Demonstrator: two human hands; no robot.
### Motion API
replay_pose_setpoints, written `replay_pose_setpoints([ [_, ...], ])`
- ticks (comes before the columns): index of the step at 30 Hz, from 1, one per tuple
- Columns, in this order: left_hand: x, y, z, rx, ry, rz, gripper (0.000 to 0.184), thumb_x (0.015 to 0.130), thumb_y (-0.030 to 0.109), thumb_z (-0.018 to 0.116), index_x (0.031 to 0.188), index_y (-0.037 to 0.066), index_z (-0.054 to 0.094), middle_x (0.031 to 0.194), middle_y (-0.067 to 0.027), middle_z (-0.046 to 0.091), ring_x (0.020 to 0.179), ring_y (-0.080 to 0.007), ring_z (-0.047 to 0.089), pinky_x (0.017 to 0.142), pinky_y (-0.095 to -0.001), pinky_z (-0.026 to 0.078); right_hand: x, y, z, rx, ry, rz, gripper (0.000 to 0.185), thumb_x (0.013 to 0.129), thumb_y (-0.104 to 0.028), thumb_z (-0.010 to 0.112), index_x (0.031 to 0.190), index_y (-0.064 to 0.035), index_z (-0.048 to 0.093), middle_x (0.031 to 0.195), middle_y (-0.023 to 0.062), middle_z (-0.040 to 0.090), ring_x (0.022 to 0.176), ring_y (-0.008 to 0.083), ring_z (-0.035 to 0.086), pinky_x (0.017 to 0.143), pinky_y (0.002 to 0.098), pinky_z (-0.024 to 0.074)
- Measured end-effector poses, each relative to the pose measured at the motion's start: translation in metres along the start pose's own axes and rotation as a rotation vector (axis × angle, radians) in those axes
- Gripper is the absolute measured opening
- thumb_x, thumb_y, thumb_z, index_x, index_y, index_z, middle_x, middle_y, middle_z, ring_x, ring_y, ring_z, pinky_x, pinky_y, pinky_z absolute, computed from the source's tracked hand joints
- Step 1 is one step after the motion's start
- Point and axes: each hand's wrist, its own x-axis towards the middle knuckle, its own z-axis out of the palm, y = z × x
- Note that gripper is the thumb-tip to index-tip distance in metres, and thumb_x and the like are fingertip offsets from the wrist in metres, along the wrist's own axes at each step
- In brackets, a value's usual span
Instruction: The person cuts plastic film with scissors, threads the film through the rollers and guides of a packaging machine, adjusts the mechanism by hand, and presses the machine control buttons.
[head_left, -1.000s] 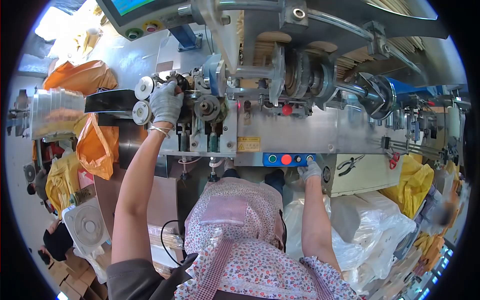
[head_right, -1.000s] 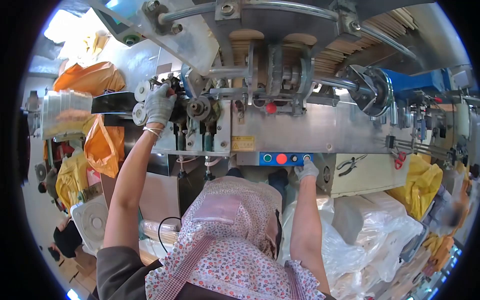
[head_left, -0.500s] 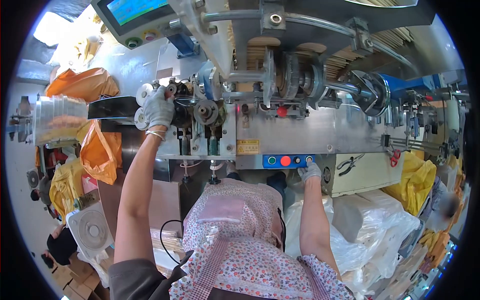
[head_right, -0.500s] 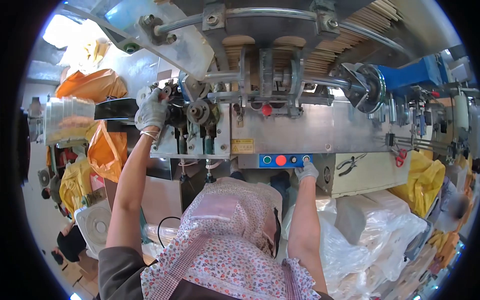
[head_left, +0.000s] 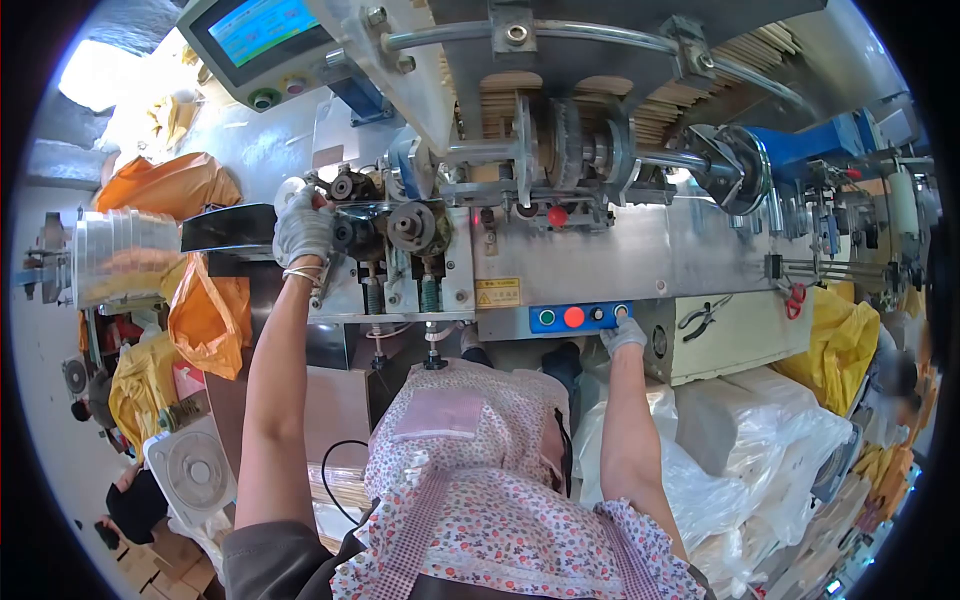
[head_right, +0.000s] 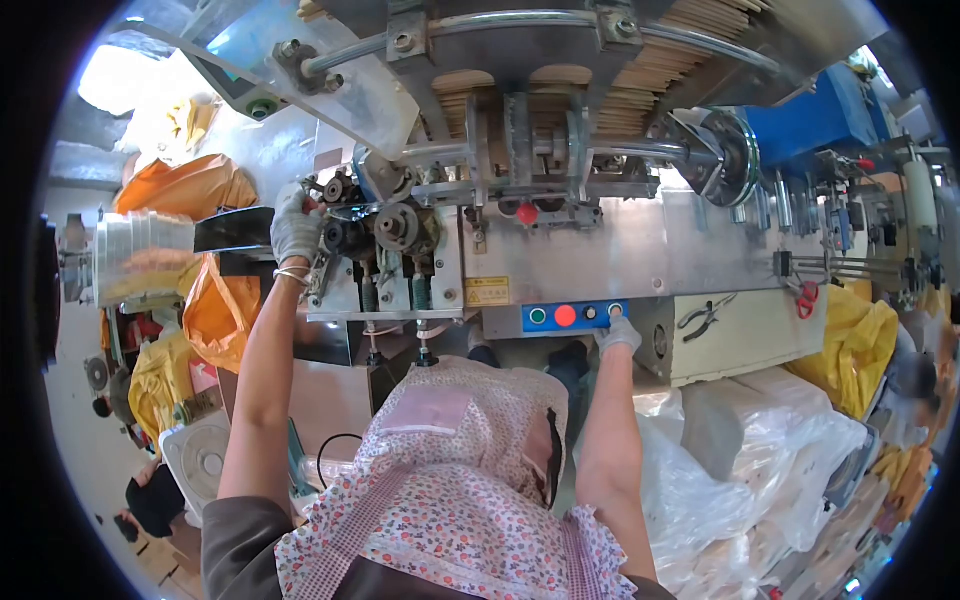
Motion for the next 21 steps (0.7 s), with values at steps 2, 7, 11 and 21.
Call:
replay_pose_setpoints([
  [2, 0.001, -0.005, 0.003, 0.006, 0.005, 0.011, 0.017, 0.07, 0.025, 0.07, 0.078, 0.014, 0.061, 0.083, -0.0094, 0.063, 0.078, -0.0298, 0.061, 0.069, -0.0402, 0.047, -0.004, 0.0, 0.0, -0.003, -0.007, -0.008, 0.03, 0.076, -0.012, 0.073, 0.1, -0.0027, 0.057, 0.095, 0.013, 0.056, 0.084, 0.0313, 0.055, 0.073, 0.0475, 0.0472],
  [7, 0.002, -0.017, 0.003, 0.0, -0.008, 0.031, 0.016, 0.069, 0.024, 0.07, 0.077, 0.015, 0.06, 0.077, -0.0077, 0.064, 0.076, -0.0296, 0.061, 0.068, -0.0405, 0.047, 0.003, 0.001, 0.0, -0.102, -0.025, 0.033, 0.025, 0.084, -0.028, 0.064, 0.103, -0.0144, 0.055, 0.097, 0.0086, 0.056, 0.092, 0.0276, 0.051, 0.081, 0.0455, 0.0432],
  [11, 0.004, -0.025, 0.006, 0.02, 0.017, 0.024, 0.017, 0.069, 0.025, 0.072, 0.076, 0.015, 0.06, 0.074, -0.0063, 0.064, 0.072, -0.0285, 0.062, 0.067, -0.0396, 0.047, 0.01, 0.002, -0.002, -0.059, -0.024, 0.044, 0.024, 0.084, -0.026, 0.064, 0.103, -0.0148, 0.055, 0.096, 0.0087, 0.056, 0.092, 0.0278, 0.051, 0.081, 0.0456, 0.0427],
  [21, 0.008, -0.04, 0.005, 0.059, 0.021, 0.035, 0.018, 0.07, 0.026, 0.072, 0.076, 0.014, 0.06, 0.073, -0.0083, 0.063, 0.07, -0.028, 0.061, 0.063, -0.0383, 0.045, -0.003, 0.001, 0.001, -0.018, -0.022, 0.002, 0.029, 0.08, -0.018, 0.069, 0.103, -0.0045, 0.056, 0.099, 0.0136, 0.054, 0.088, 0.0299, 0.053, 0.078, 0.0473, 0.0471],
])
